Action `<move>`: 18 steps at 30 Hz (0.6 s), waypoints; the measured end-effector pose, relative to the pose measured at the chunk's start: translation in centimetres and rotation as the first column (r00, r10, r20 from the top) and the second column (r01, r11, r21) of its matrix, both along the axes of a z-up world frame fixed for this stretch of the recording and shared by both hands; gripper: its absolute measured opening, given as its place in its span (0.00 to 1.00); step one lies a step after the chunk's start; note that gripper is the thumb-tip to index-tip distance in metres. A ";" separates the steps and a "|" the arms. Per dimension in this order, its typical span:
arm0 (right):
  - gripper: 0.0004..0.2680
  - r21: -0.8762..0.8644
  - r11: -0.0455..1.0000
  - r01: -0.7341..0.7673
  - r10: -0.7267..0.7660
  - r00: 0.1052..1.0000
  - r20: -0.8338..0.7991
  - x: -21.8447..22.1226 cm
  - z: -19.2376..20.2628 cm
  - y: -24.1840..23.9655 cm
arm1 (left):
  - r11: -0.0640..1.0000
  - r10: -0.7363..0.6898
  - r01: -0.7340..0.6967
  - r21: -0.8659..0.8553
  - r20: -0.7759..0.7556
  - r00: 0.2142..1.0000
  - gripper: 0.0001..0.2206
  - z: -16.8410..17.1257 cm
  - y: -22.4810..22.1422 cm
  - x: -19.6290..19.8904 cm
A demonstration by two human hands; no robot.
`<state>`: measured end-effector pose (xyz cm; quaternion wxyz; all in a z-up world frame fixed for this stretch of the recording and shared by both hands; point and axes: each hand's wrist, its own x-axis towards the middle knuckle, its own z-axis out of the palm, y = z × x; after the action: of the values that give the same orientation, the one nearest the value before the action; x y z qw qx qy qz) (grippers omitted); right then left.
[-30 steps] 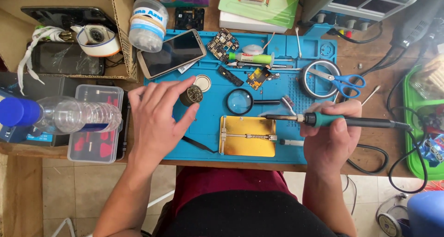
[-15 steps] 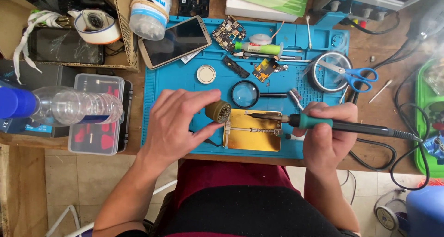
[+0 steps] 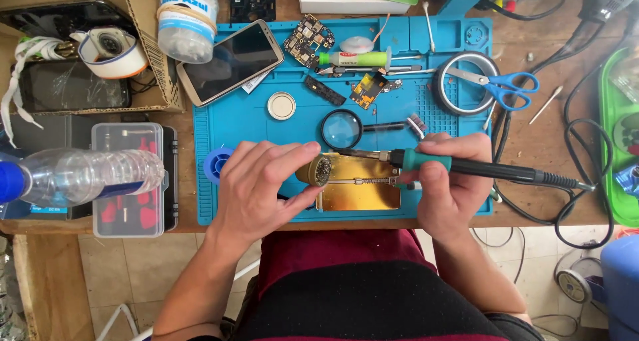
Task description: Cleaning a soldering iron tip and performing repair work on a mobile phone circuit board at a workbench.
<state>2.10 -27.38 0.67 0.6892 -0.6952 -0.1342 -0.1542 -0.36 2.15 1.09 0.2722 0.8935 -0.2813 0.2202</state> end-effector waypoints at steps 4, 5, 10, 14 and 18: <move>0.13 0.030 0.999 -0.027 0.027 1.000 0.003 0.2 0.5 -0.2 | 0.999 0.012 -0.014 -0.045 -0.035 0.999 0.31 0.1 -0.4 0.1; 0.12 0.039 0.998 -0.049 0.049 0.999 0.002 0.2 0.5 -0.2 | 0.995 0.024 -0.033 -0.093 -0.099 0.995 0.34 0.0 -0.4 -0.1; 0.14 0.084 0.995 -0.048 0.052 0.997 -0.057 -0.3 0.0 -0.4 | 0.977 0.028 -0.064 -0.201 -0.180 0.983 0.36 0.6 -0.6 -0.4; 0.12 0.038 0.994 -0.104 0.105 0.994 -0.011 0.1 0.3 -0.4 | 0.969 0.026 -0.080 -0.233 -0.228 0.973 0.35 0.6 -0.5 -0.4; 0.11 0.034 0.978 -0.205 0.205 0.979 0.003 0.0 0.4 -0.4 | 0.960 -0.003 -0.072 -0.272 -0.266 0.964 0.35 0.5 -0.5 -0.4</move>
<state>2.13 -27.79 1.06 0.7133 -0.6657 -0.2020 -0.0845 -0.78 1.67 1.57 0.4263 0.8723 -0.1928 0.1416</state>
